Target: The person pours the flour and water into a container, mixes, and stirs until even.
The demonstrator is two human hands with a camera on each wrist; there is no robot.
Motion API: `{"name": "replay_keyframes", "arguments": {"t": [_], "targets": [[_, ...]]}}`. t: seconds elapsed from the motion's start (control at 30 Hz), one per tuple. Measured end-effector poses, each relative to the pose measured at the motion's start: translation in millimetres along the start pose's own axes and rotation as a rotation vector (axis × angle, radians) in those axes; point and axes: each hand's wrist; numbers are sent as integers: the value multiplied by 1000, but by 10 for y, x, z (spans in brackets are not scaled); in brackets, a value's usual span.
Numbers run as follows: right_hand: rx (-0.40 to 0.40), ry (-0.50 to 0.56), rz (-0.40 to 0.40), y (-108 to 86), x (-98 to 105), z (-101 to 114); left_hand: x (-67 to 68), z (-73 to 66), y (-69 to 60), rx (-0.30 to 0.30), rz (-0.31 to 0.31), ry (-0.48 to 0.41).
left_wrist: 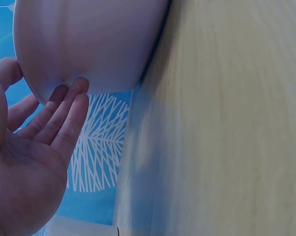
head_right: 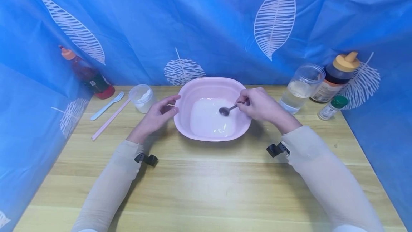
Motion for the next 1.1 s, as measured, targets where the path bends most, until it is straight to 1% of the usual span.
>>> {"name": "replay_keyframes", "arguments": {"t": [0.1,0.2,0.27,0.33,0.4,0.5,0.6,0.7,0.8,0.9,1.0,1.1], "targets": [[13,-61,-66,54,-56,-52,5,-5,2,5,3,-2],[45,-116,-96,72,-76,-78,-3,-5,2,8,6,-3],[60,-136,-78,61,-40,-54,-4,-8,4,9,8,-4],[68,-136,-34,40,29,-13,-1,-12,4,9,8,-5],[65,-116,27,10,103,35,5,-13,5,8,9,-6],[62,-44,115,-41,150,82,9,-10,5,6,9,-5],[80,53,168,-72,90,105,8,-6,2,4,8,1],[94,151,182,-54,-41,125,8,-8,-3,6,7,6],[84,205,144,-7,-186,144,7,-4,-7,7,6,7],[46,204,75,49,-288,155,6,-2,-7,6,6,8],[18,143,1,86,-310,142,4,2,-2,3,8,6],[16,26,-52,80,-241,91,4,5,2,1,8,7]]}}
Point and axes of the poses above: each hand's wrist, its own y-axis towards the middle knuckle, its own x-axis out of the back of the hand, z = x × y, and after that the axes turned 2 degrees about x, right-handed
